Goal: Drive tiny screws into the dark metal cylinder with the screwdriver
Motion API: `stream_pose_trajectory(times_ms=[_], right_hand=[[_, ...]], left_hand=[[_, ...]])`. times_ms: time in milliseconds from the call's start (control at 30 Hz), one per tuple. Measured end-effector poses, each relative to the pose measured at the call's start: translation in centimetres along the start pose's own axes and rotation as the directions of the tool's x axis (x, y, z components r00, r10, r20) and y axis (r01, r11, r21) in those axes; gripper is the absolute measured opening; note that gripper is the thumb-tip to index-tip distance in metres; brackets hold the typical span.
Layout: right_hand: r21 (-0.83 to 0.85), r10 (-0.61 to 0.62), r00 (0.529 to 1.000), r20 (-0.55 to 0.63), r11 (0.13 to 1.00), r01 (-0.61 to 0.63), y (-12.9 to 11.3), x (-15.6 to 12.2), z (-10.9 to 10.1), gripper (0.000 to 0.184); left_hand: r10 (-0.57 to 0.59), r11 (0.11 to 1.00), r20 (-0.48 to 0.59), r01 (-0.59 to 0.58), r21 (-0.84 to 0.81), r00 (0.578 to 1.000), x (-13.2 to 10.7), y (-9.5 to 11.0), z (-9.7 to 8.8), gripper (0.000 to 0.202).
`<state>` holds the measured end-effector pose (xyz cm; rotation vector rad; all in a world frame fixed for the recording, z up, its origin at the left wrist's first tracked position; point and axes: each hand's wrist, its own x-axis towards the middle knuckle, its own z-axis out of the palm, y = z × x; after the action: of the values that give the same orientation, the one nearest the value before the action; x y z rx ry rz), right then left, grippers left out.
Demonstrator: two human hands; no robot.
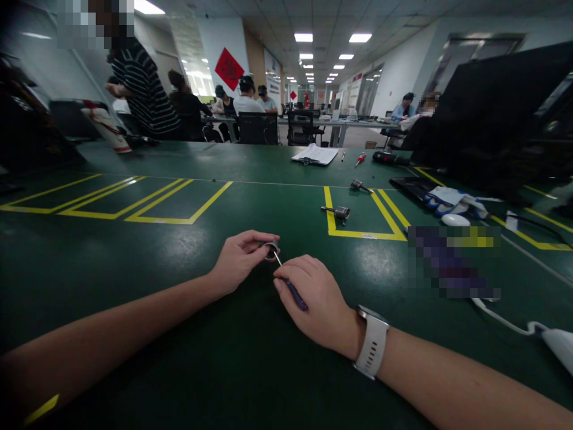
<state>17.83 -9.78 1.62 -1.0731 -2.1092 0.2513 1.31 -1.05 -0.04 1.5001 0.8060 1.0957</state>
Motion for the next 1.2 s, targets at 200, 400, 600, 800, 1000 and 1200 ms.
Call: stream_pose_trajectory(times_ms=[200,400,600,800,1000,1200], right_hand=[[-0.011,-0.018,1.0,0.004,1.0,0.018,0.04,0.02,-0.01,0.016],[-0.007,-0.013,1.0,-0.001,1.0,0.013,-0.11,-0.06,-0.04,0.017],[0.003,-0.019,1.0,-0.005,1.0,0.019,-0.09,-0.13,0.04,0.018],[-0.007,-0.042,0.999,-0.019,0.999,0.042,-0.09,-0.08,0.03,0.015],[0.004,-0.035,0.999,-0.02,0.999,0.035,-0.19,-0.11,0.06,0.015],[0.013,-0.046,0.999,-0.02,0.999,0.046,-0.21,-0.13,0.16,0.016]], left_hand=[[-0.025,1.0,-0.008,0.025,-0.002,1.0,-0.02,0.14,-0.04,0.023],[-0.012,1.0,-0.008,0.012,0.003,1.0,-0.11,0.2,0.04,0.024],[0.011,0.999,0.006,-0.011,0.03,1.0,-0.2,0.15,0.0,0.025],[0.002,0.999,0.002,-0.002,0.034,1.0,-0.2,0.04,0.04,0.025],[0.009,1.0,0.034,-0.01,0.027,0.999,-0.31,0.06,-0.09,0.025],[0.016,0.998,0.036,-0.017,0.052,0.999,-0.46,0.03,-0.11,0.025]])
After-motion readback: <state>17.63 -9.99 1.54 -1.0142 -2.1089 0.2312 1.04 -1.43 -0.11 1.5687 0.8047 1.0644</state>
